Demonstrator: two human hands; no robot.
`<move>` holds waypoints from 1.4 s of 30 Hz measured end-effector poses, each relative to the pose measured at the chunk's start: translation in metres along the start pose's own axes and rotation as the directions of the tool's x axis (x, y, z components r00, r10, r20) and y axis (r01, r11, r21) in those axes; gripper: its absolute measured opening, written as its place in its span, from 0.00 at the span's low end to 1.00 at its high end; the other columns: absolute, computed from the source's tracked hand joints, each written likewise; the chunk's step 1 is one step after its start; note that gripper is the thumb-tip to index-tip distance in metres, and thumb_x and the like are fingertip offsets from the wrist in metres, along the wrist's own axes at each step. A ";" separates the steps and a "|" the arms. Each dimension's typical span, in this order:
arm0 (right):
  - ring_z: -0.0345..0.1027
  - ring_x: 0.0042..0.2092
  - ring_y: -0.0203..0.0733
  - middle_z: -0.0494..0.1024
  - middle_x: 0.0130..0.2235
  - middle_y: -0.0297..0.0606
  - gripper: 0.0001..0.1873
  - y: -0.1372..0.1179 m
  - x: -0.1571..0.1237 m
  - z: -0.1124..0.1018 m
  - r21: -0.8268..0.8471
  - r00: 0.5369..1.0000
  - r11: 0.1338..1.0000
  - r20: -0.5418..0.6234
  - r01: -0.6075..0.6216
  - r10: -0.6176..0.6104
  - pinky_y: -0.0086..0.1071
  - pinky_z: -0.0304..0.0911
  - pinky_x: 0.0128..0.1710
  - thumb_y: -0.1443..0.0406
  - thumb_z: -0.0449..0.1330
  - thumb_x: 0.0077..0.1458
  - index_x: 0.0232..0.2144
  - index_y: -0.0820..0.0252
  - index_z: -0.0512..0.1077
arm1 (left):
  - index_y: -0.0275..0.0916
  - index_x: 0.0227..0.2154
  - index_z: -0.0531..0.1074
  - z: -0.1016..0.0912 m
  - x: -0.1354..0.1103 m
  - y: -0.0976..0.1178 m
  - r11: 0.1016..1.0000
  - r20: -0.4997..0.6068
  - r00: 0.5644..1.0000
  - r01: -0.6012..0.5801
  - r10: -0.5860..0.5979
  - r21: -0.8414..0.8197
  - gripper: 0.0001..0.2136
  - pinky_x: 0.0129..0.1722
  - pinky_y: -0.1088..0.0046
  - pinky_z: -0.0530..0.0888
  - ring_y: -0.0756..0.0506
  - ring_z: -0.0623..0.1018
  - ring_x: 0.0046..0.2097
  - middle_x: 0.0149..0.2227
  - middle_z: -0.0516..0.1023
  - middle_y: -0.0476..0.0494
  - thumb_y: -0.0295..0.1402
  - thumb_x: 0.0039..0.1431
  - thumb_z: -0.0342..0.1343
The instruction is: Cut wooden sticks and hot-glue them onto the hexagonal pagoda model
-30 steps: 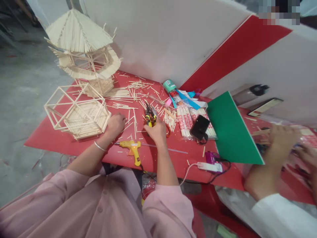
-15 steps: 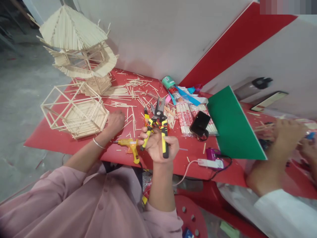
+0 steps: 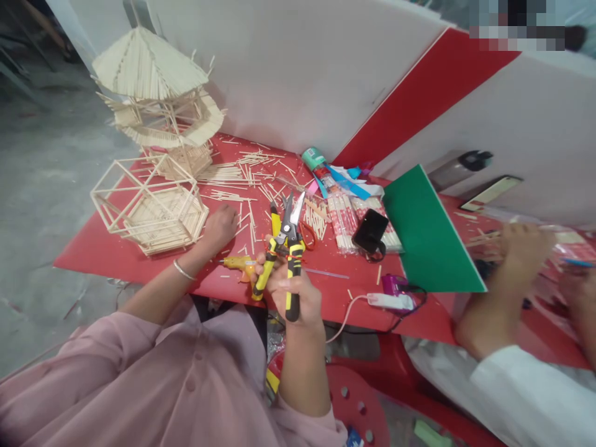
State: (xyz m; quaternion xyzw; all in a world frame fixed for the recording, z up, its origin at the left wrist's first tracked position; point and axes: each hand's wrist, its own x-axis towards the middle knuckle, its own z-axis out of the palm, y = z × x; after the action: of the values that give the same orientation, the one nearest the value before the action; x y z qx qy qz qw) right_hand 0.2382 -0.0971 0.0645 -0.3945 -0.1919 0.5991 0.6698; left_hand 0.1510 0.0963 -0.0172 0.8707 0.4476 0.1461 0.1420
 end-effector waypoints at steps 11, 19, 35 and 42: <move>0.69 0.48 0.53 0.75 0.45 0.42 0.35 0.014 -0.024 -0.003 -0.086 1.000 0.996 -0.005 -0.007 0.006 0.51 0.66 0.51 0.62 0.62 0.36 0.52 0.52 0.71 | 0.38 0.33 0.74 -0.024 -0.133 -0.052 0.974 -0.198 0.968 -0.184 0.155 -0.135 0.12 0.36 0.71 0.69 0.47 0.73 0.36 0.37 0.74 0.42 0.31 0.69 0.46; 0.71 0.43 0.48 0.77 0.42 0.39 0.22 0.084 -0.030 -0.004 -0.169 0.961 0.947 -0.020 -0.274 0.275 0.43 0.67 0.45 0.61 0.65 0.40 0.42 0.53 0.76 | 0.40 0.32 0.76 -0.024 -0.171 -0.080 0.994 -0.090 0.993 -0.071 0.078 0.079 0.12 0.36 0.67 0.68 0.42 0.70 0.40 0.37 0.74 0.41 0.31 0.68 0.49; 0.69 0.27 0.36 0.79 0.31 0.34 0.18 0.143 -0.030 0.000 -0.077 0.789 0.790 -0.159 -0.609 0.593 0.28 0.64 0.25 0.65 0.65 0.33 0.33 0.59 0.75 | 0.39 0.35 0.78 -0.020 -0.172 -0.092 0.995 -0.117 0.991 -0.074 0.065 -0.073 0.15 0.39 0.68 0.70 0.44 0.70 0.39 0.36 0.75 0.41 0.26 0.67 0.45; 0.68 0.27 0.36 0.79 0.30 0.34 0.17 0.146 -0.028 -0.002 -0.110 0.805 0.799 -0.152 -0.591 0.574 0.26 0.63 0.24 0.65 0.65 0.34 0.33 0.59 0.76 | 0.41 0.35 0.80 -0.021 -0.172 -0.099 0.997 -0.186 0.981 -0.066 0.060 -0.030 0.13 0.39 0.65 0.69 0.43 0.71 0.38 0.36 0.78 0.41 0.29 0.66 0.49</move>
State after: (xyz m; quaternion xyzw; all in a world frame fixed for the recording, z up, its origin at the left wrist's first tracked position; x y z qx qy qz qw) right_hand 0.1387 -0.1292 -0.0418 -0.5167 -0.0687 0.7368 0.4306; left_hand -0.0254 0.0127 -0.0576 0.8644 0.4284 0.2388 0.1110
